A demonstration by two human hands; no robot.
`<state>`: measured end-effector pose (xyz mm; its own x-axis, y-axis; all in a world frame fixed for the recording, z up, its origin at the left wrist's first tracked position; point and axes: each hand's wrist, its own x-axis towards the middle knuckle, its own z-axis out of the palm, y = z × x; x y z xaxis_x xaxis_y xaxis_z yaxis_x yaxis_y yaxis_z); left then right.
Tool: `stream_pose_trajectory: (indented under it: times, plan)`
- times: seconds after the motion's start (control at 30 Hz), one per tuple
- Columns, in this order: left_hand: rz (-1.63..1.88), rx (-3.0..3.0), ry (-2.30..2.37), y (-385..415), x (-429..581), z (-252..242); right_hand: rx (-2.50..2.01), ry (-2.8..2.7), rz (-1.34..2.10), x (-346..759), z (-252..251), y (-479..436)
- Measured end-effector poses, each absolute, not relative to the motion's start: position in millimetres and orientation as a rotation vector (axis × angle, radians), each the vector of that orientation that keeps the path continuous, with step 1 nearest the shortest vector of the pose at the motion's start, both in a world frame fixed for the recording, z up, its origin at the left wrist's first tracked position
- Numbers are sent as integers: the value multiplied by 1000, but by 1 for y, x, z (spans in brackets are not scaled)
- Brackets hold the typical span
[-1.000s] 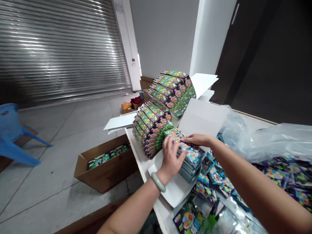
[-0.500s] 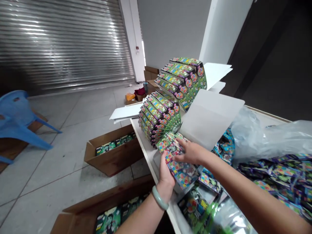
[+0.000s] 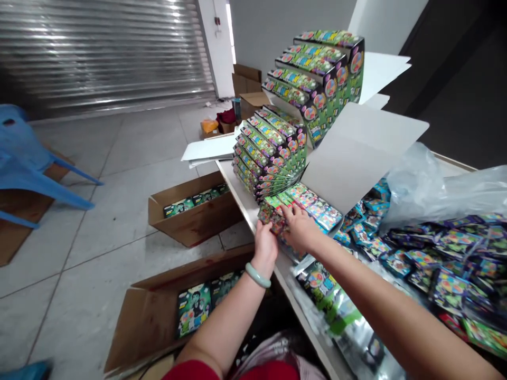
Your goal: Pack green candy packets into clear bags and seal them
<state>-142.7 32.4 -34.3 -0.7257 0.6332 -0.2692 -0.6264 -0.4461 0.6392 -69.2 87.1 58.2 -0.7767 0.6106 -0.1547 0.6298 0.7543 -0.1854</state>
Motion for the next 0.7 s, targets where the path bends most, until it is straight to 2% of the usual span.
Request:
stream_pose_trajectory:
  times: [0.3, 0.57, 0.7]
  plan:
    - [2176, 80, 941, 26, -142, -28, 1040, 3036, -244, -64, 36, 67]
    - [2229, 125, 927, 36, -136, -27, 773, 3173, -391, -68, 41, 80]
    - [2196, 126, 968, 42, -140, -33, 810, 3165, -412, -66, 29, 81]
